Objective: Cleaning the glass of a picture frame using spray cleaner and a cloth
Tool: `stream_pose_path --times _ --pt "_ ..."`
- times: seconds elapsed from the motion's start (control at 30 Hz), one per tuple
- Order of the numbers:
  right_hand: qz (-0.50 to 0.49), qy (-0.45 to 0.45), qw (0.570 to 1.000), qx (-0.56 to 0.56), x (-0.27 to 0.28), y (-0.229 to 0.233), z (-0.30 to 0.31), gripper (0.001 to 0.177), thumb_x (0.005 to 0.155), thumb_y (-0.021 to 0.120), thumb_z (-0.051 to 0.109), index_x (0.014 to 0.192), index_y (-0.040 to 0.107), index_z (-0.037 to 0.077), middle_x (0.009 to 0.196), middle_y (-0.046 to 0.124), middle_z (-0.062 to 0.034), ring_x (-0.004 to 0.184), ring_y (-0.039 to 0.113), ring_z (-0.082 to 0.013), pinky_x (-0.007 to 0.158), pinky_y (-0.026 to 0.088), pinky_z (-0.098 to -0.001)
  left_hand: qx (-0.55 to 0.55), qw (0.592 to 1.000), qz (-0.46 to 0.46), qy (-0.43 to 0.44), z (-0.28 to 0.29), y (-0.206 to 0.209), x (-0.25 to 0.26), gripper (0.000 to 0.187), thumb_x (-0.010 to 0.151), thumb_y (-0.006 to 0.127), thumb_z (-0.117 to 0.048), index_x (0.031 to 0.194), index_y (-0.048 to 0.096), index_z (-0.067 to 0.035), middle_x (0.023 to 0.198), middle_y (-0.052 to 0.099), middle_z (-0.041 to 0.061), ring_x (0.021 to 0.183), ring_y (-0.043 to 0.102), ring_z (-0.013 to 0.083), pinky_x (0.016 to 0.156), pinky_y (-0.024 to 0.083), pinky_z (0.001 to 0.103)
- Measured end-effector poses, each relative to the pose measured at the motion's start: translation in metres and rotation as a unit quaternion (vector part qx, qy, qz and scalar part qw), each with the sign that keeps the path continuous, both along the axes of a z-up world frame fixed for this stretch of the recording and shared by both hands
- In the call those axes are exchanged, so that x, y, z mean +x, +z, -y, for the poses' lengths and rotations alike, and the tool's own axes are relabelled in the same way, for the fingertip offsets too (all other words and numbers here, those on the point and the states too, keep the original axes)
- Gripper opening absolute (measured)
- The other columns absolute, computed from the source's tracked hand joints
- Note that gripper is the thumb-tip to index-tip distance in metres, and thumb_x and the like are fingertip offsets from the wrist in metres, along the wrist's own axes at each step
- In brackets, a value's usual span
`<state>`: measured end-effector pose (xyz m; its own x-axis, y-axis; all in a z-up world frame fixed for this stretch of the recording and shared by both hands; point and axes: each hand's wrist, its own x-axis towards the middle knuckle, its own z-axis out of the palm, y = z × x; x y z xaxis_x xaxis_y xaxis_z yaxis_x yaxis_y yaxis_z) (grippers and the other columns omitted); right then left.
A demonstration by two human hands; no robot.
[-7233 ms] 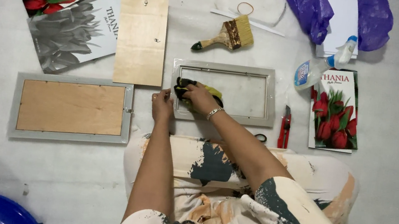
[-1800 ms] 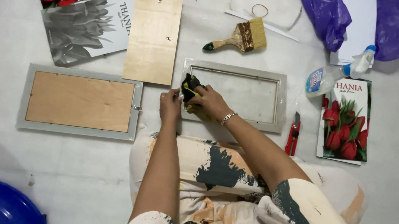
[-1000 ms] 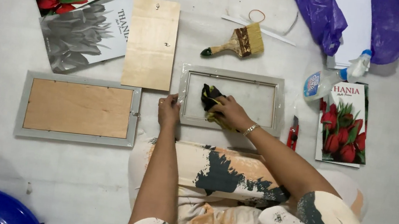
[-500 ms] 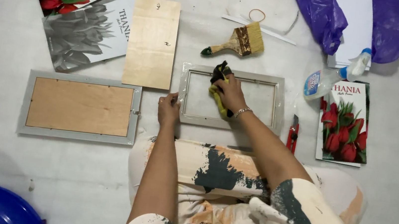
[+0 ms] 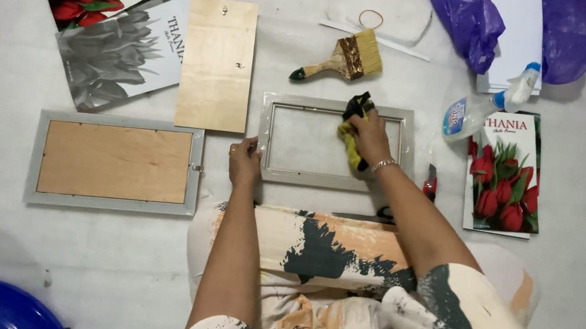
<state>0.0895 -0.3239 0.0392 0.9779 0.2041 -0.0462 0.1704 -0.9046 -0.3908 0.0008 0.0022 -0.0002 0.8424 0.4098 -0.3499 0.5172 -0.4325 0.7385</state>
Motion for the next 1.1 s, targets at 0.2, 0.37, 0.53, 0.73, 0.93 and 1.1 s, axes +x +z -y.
stream_pose_path --times 0.2,0.37,0.53,0.73,0.93,1.1 --pt "-0.009 -0.025 1.0 -0.016 0.006 -0.003 -0.006 0.023 0.097 0.07 0.02 0.117 0.06 0.024 0.129 0.045 -0.0159 0.12 0.053 -0.0481 0.096 0.056 -0.0523 0.008 1.0 0.012 -0.011 -0.001 -0.002 0.001 0.037 0.09 0.076 -0.015 0.125 0.073 -0.027 0.115 0.06 0.01 0.12 0.064 0.0308 0.103 0.054 0.041" --pt "-0.089 0.073 0.992 -0.048 -0.05 0.019 0.02 0.025 0.092 0.072 0.016 0.115 0.063 0.021 0.127 0.051 -0.0197 0.112 0.06 -0.0504 0.095 0.057 -0.0543 0.017 1.0 0.016 -0.015 -0.004 -0.011 0.003 0.038 0.089 0.077 -0.016 0.125 0.072 -0.029 0.115 0.059 0.008 0.119 0.064 0.028 0.103 0.054 0.04" --pt "-0.083 0.083 0.99 -0.077 -0.074 0.037 0.029 0.03 0.091 0.065 0.002 0.116 0.06 0.019 0.124 0.052 -0.0224 0.109 0.062 -0.0505 0.087 0.06 -0.0516 0.006 1.0 -0.003 -0.002 -0.003 -0.002 0.003 0.037 0.091 0.075 -0.015 0.124 0.072 -0.029 0.116 0.06 0.007 0.119 0.065 0.0264 0.102 0.054 0.039" --pt "0.02 0.013 0.999 -0.043 -0.009 0.001 0.042 0.023 0.096 0.062 0.006 0.116 0.06 0.018 0.123 0.054 -0.0213 0.109 0.06 -0.0477 0.091 0.057 -0.0502 0.008 1.0 -0.013 -0.01 -0.001 0.005 0.002 0.038 0.091 0.074 -0.015 0.126 0.072 -0.029 0.118 0.06 0.007 0.121 0.064 0.0268 0.103 0.054 0.04" --pt "0.032 -0.017 0.998 -0.049 -0.003 -0.041 0.063 0.023 0.091 0.071 0.009 0.111 0.064 0.017 0.12 0.055 -0.0193 0.104 0.062 -0.0463 0.094 0.055 -0.0504 0.015 1.0 0.001 -0.013 -0.003 -0.004 0.004 0.038 0.091 0.076 -0.014 0.127 0.072 -0.026 0.117 0.06 0.009 0.121 0.064 0.0289 0.104 0.053 0.041" --pt "-0.093 0.045 0.991 -0.08 -0.085 -0.016 0.07 0.029 0.088 0.075 0.008 0.112 0.062 0.018 0.125 0.055 -0.0246 0.101 0.068 -0.0457 0.09 0.061 -0.049 0.009 1.0 -0.016 -0.007 -0.003 -0.009 0.005 0.038 0.092 0.075 -0.017 0.127 0.071 -0.031 0.119 0.059 0.004 0.121 0.064 0.0245 0.105 0.052 0.039"
